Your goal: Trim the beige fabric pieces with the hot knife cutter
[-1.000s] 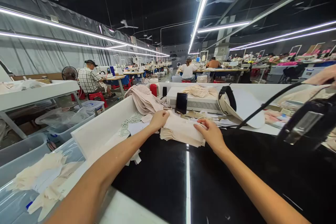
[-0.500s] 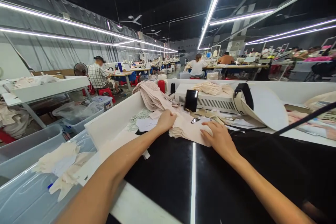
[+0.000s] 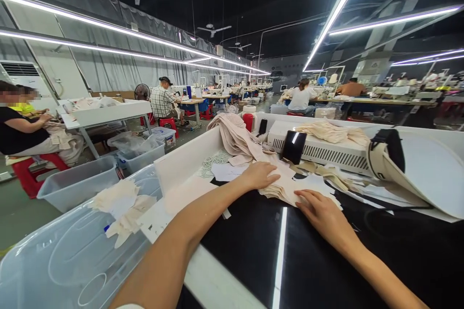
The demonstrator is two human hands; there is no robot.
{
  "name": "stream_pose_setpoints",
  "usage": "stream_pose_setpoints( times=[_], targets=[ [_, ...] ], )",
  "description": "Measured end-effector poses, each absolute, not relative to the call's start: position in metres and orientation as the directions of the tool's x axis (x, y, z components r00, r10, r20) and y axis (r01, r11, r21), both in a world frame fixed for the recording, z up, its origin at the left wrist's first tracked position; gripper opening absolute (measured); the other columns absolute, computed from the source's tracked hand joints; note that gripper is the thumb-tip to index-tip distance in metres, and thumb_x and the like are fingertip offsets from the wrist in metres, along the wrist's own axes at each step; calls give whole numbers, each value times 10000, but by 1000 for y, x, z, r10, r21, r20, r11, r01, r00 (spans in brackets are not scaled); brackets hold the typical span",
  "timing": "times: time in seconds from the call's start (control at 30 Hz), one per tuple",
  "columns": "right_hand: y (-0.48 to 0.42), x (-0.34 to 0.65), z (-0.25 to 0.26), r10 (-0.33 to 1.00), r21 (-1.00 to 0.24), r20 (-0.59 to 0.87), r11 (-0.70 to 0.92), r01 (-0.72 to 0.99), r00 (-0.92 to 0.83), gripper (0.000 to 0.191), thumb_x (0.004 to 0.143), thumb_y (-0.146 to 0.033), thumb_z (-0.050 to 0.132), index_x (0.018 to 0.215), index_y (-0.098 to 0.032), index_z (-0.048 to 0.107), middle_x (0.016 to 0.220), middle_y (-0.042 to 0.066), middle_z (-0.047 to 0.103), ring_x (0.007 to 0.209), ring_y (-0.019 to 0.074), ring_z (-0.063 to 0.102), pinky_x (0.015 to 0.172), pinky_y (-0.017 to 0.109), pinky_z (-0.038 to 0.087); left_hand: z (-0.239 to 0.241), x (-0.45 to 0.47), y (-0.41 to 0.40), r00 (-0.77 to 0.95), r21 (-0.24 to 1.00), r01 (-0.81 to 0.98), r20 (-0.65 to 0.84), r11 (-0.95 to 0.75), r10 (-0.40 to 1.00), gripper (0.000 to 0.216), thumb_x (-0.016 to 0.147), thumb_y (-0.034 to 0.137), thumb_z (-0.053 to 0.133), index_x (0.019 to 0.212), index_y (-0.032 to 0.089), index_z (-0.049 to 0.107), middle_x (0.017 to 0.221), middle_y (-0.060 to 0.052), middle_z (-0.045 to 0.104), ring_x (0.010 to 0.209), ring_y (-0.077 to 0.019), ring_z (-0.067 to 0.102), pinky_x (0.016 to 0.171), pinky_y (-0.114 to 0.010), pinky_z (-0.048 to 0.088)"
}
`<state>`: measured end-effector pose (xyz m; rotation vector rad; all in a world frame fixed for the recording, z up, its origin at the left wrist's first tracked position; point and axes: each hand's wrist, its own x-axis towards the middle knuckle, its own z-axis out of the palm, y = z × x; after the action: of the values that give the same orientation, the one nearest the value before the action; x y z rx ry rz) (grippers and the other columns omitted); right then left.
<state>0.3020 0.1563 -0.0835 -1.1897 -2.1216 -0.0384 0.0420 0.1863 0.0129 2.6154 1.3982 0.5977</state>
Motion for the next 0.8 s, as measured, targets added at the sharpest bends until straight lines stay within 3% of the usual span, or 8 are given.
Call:
stream_pose_setpoints(
  times=[0.13,0.3,0.43,0.53,0.67,0.8],
  targets=[
    [156,304,-85,736,-296,584,586,754,-342,459,1046,-472,477,1280,-201,763,1317,193,790,1215,419,742,1062,624,591,13,35,184,435,299,804,294,-514,851,525,1149,471,529,1547,142,623,1606,-178,631,1522,-308,569,1298,-468,420],
    [142,298,-76,730,-311,598,592,744,-331,455,1053,-481,485,1299,-202,748,1339,195,780,1241,430,735,1077,641,588,34,5,166,396,339,802,315,-492,862,459,1183,381,486,1552,138,611,1644,-165,596,1550,-263,541,1313,-443,406],
    [118,284,-69,716,-328,603,624,709,-351,418,1067,-480,516,1313,-232,746,1358,162,779,1258,395,741,1103,609,597,53,-47,146,346,346,834,278,-430,896,332,1141,396,630,1376,176,709,1472,-126,702,1391,-288,654,1224,-546,496],
    [98,270,-68,707,-342,603,647,682,-369,378,1070,-478,530,1278,-266,764,1349,136,783,1251,370,749,1099,589,611,60,-92,130,267,326,888,207,-323,941,289,1109,427,690,1204,160,746,1270,-97,754,1201,-268,722,1102,-513,582],
    [74,254,-73,738,-434,557,650,624,-381,341,1060,-483,553,1237,-313,790,1373,108,777,1268,357,745,1114,597,608,55,-136,106,166,293,938,80,-182,983,293,1092,430,721,1166,147,736,1159,-73,753,1050,-235,743,971,-450,636],
    [58,241,-75,781,-542,491,621,566,-387,328,1030,-498,580,1171,-332,824,1381,98,777,1303,363,735,1137,599,598,39,-152,85,142,302,945,-29,-127,989,275,1078,405,748,1164,144,736,1142,-67,753,1022,-225,746,942,-433,648]
  ],
)
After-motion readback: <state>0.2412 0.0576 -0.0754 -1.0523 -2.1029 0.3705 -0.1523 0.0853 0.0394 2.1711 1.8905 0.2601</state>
